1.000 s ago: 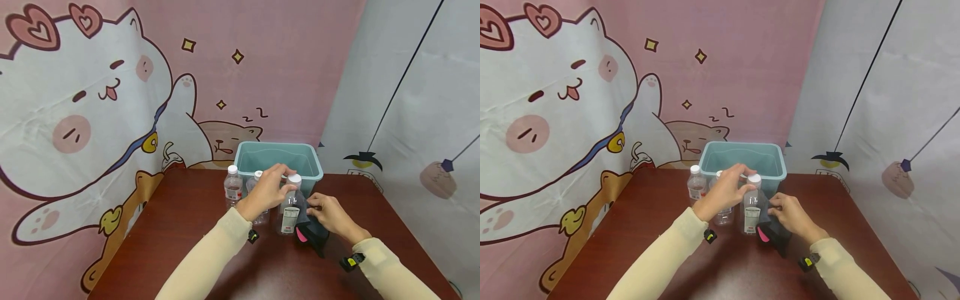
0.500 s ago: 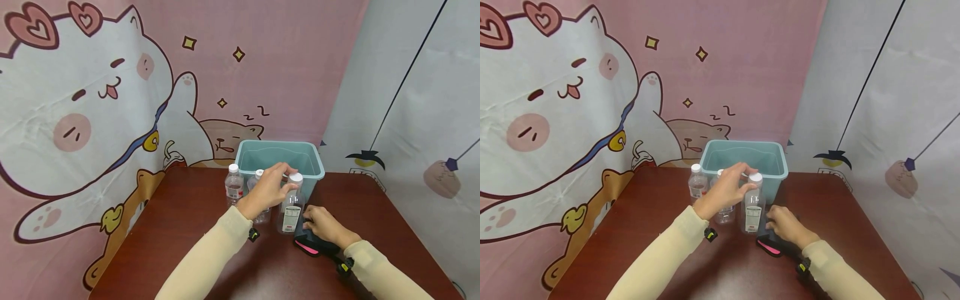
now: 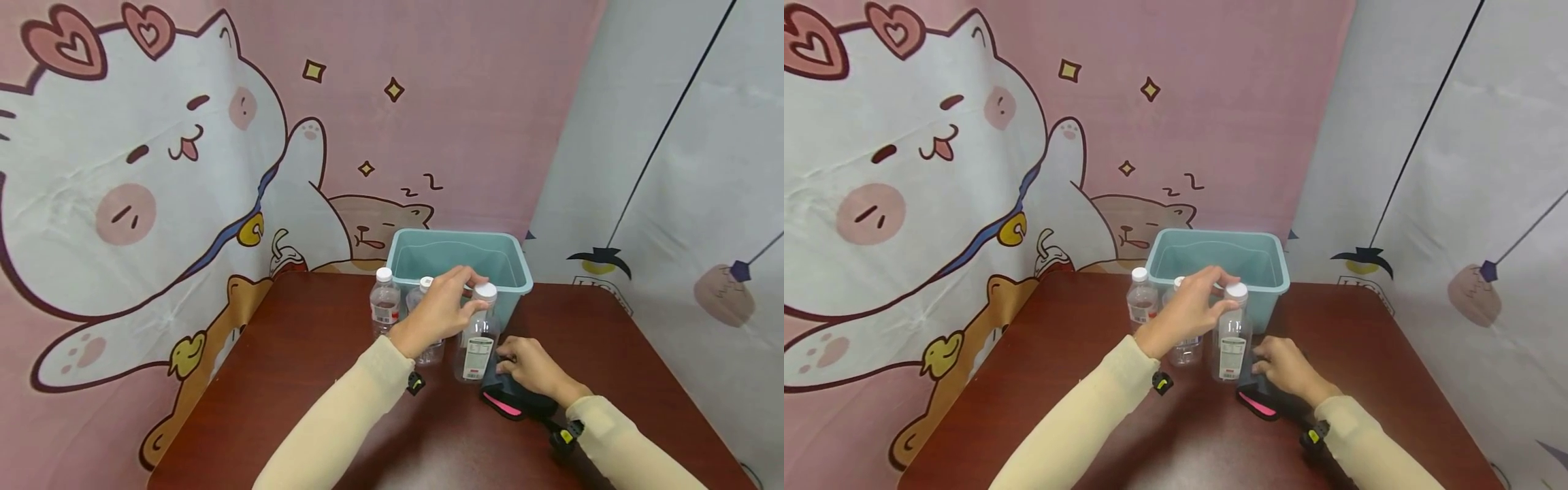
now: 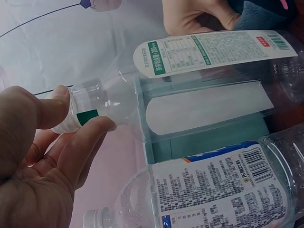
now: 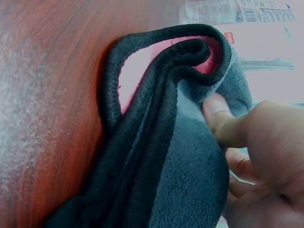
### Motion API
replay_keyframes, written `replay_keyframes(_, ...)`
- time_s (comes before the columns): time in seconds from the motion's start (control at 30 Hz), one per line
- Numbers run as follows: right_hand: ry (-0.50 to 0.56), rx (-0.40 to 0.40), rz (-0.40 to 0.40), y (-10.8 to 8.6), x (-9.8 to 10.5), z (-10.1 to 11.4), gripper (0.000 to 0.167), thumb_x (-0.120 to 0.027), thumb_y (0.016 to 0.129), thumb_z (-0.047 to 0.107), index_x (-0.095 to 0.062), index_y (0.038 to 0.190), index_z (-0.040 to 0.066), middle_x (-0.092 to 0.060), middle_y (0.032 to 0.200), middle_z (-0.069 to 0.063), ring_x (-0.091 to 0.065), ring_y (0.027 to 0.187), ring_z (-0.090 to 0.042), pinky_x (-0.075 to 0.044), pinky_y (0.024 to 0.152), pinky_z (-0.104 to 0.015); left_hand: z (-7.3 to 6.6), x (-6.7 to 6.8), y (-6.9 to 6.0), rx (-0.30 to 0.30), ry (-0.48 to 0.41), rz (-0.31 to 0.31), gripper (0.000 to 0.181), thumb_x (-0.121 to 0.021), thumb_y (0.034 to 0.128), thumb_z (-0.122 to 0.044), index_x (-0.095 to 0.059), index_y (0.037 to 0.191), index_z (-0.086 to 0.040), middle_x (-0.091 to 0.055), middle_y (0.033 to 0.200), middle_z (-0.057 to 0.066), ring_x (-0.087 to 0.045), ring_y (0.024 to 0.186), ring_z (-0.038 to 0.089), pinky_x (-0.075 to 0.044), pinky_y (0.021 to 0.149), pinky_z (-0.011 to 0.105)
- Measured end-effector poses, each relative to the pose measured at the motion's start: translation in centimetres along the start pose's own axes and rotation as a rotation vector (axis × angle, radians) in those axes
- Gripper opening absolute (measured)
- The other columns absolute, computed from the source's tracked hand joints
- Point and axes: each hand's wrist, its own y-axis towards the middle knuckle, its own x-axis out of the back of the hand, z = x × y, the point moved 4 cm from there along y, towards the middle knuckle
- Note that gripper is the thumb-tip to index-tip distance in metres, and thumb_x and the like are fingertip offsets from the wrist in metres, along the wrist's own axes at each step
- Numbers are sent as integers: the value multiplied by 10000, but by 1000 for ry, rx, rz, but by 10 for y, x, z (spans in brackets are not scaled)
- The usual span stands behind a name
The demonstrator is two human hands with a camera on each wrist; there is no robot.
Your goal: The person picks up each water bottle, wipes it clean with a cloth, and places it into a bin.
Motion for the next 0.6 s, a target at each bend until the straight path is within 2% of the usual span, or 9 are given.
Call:
replay_keyframes(0.07, 25, -13, -26, -1, 2, -1, 245, -937, 915, -53, -801, 805, 119, -664, 862, 63, -511, 765, -18, -441, 673, -241, 0, 0, 0, 1, 3, 1, 356, -814, 1116, -215, -691, 1420, -77, -751, 1426, 86, -798, 1262, 217, -692, 1032, 315)
replay_keyframes(0.13, 47, -33, -50, -2, 6, -3, 146, -931, 927, -45, -885, 924, 94, -743, 905, 61, -567, 797, -17, -499, 692, -239, 0, 0, 0, 4, 10, -1, 362, -815, 1115, -220, -692, 1423, -76, -753, 1417, 86, -799, 1257, 216, -687, 1021, 286)
replay_keyframes(0.23, 84, -55, -88, -3, 12, -4, 206, -925, 941, -41, -931, 1095, 97, -836, 1001, 36, -660, 869, -22, -591, 748, -245, 0, 0, 0, 6, 15, -2, 376, -819, 1112, -231, -693, 1432, -79, -753, 1408, 83, -801, 1249, 210, -665, 1006, 227)
replay_keyframes(0.3, 106, -66, -103, -3, 17, -3, 223, -911, 955, -48, -932, 1106, 115, -843, 1017, 31, -685, 897, -27, -613, 775, -242, 0, 1, -1, 9, 13, -1, 372, -818, 1112, -229, -696, 1431, -82, -754, 1406, 80, -802, 1248, 205, -662, 1009, 220)
replay_keyframes(0.5, 149, -53, -158, 1, 37, 4, 243, -894, 974, -58, -929, 1127, 127, -834, 1020, 27, -675, 894, -38, -613, 778, -219, -1, 0, -1, 21, -10, 13, 377, -816, 1114, -231, -689, 1437, -84, -745, 1427, 86, -794, 1263, 218, -689, 1042, 309)
replay_keyframes(0.6, 184, -48, -177, 4, 49, 9, 235, -883, 986, -57, -924, 1133, 121, -829, 1036, 0, -666, 906, -49, -604, 774, -204, -1, 0, -1, 26, -6, 10, 383, -823, 1109, -231, -691, 1438, -87, -746, 1423, 82, -796, 1267, 219, -682, 1040, 281)
